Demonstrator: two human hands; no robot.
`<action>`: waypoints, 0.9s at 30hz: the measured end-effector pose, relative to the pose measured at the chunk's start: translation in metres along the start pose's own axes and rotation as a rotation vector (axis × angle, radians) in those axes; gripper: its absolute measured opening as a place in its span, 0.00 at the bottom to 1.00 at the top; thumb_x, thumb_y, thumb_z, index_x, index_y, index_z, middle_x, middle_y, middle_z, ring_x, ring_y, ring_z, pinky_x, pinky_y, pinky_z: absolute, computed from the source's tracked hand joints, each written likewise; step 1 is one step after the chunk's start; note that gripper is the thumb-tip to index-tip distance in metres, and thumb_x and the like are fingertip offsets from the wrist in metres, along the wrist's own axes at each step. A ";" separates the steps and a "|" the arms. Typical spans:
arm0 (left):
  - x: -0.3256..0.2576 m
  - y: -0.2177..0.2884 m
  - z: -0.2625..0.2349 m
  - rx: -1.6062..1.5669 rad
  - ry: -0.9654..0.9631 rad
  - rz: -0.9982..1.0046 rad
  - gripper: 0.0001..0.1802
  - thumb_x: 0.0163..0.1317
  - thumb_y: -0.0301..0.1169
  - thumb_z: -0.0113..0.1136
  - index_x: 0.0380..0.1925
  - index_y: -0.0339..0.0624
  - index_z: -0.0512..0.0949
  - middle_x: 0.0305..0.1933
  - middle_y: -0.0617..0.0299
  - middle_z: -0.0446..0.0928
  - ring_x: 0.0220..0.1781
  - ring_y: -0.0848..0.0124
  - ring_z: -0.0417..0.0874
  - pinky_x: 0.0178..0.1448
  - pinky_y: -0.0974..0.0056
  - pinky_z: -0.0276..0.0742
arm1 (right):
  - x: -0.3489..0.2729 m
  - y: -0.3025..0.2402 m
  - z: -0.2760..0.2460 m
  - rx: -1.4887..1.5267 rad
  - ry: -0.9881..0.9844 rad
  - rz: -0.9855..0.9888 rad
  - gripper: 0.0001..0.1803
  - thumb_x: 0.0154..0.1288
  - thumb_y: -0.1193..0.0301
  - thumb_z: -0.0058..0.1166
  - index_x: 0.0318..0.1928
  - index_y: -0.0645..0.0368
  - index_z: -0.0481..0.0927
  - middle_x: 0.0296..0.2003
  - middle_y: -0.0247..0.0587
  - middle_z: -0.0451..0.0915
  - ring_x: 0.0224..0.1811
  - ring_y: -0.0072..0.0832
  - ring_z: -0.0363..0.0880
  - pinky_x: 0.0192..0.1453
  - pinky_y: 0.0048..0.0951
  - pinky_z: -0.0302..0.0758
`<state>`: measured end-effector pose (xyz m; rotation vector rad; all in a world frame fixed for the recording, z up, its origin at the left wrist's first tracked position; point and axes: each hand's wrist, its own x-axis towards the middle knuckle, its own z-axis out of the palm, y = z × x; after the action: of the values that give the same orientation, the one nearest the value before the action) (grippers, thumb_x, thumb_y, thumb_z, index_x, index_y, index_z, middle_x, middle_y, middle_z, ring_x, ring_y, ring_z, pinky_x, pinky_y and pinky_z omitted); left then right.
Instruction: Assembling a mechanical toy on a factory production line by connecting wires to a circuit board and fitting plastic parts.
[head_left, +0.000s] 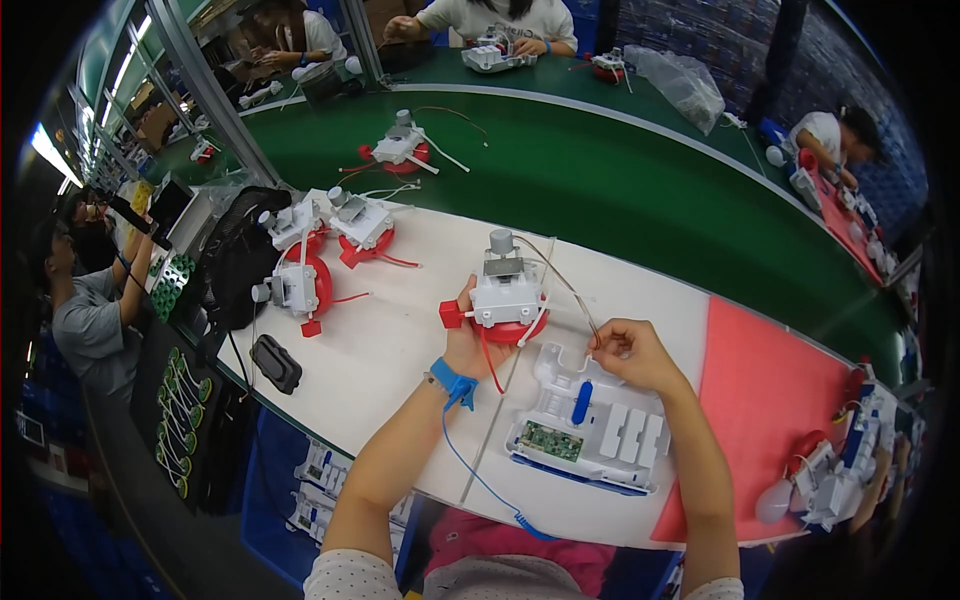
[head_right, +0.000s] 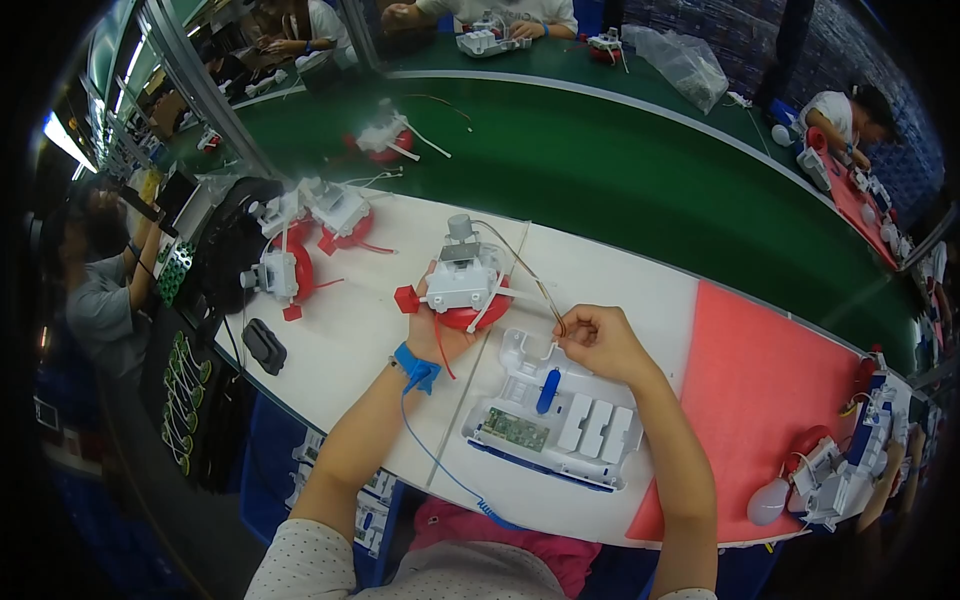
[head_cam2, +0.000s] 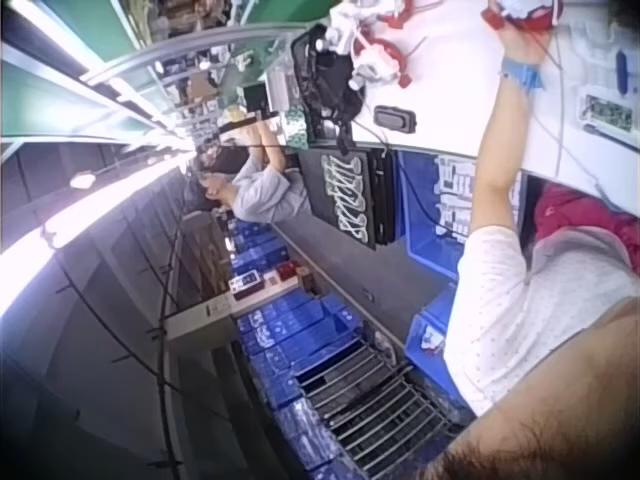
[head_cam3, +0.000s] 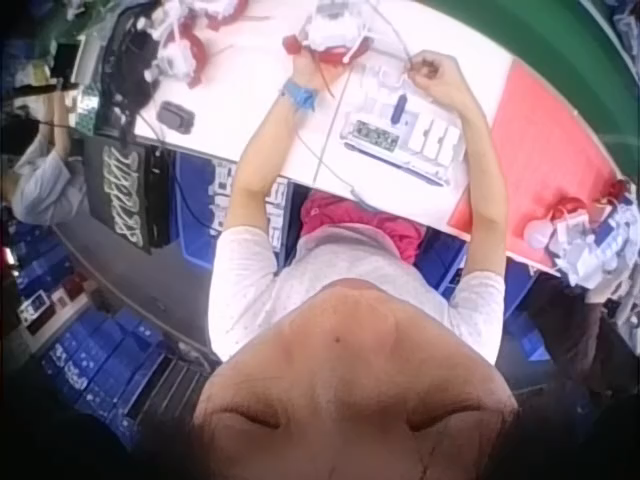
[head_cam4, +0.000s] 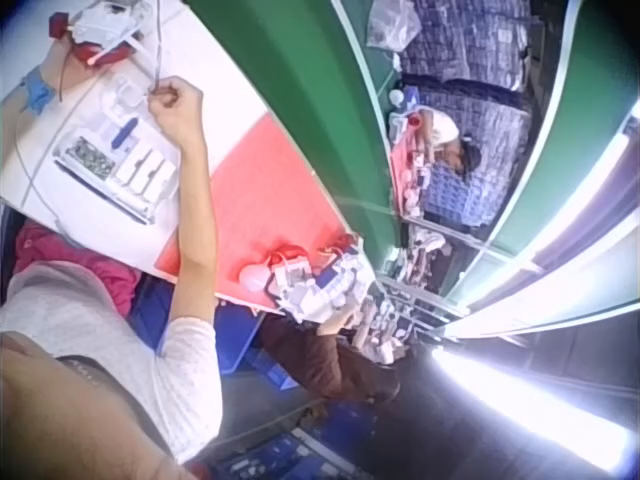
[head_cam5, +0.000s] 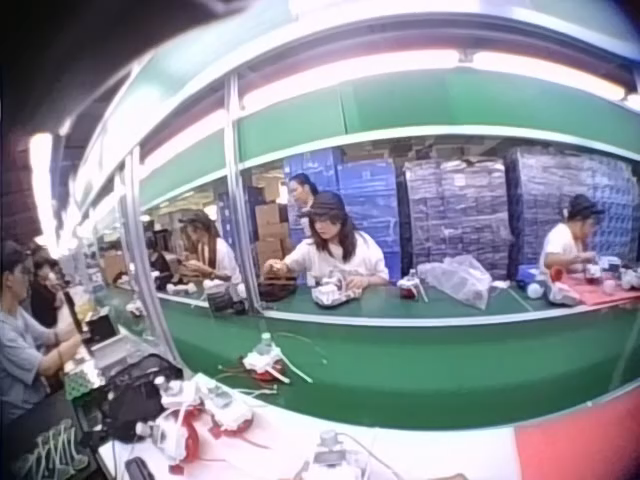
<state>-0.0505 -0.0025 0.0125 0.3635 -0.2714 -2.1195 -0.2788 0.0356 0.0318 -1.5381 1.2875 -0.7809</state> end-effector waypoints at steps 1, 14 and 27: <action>0.001 0.000 -0.001 0.002 0.008 0.002 0.33 0.59 0.56 0.37 0.56 0.43 0.61 0.53 0.50 0.68 0.54 0.58 0.70 0.59 0.55 0.66 | 0.000 0.001 0.000 0.000 0.001 -0.001 0.04 0.47 0.81 0.54 0.28 0.63 0.78 0.19 0.27 0.72 0.19 0.10 0.62 0.24 0.14 0.62; 0.000 0.001 -0.001 0.004 -0.004 -0.016 0.33 0.59 0.56 0.36 0.56 0.44 0.61 0.53 0.51 0.68 0.54 0.59 0.70 0.59 0.55 0.66 | 0.001 0.003 0.001 0.000 0.000 -0.007 0.04 0.48 0.80 0.55 0.28 0.63 0.78 0.18 0.26 0.71 0.18 0.10 0.60 0.23 0.14 0.61; 0.000 0.001 -0.001 -0.001 0.007 -0.009 0.33 0.59 0.56 0.37 0.56 0.44 0.61 0.53 0.50 0.68 0.54 0.58 0.70 0.60 0.54 0.66 | 0.002 0.004 0.001 -0.004 -0.001 0.012 0.04 0.48 0.79 0.56 0.28 0.62 0.78 0.17 0.27 0.70 0.17 0.11 0.60 0.22 0.15 0.59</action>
<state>-0.0495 -0.0030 0.0119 0.3720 -0.2653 -2.1270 -0.2784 0.0341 0.0277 -1.5318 1.2976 -0.7703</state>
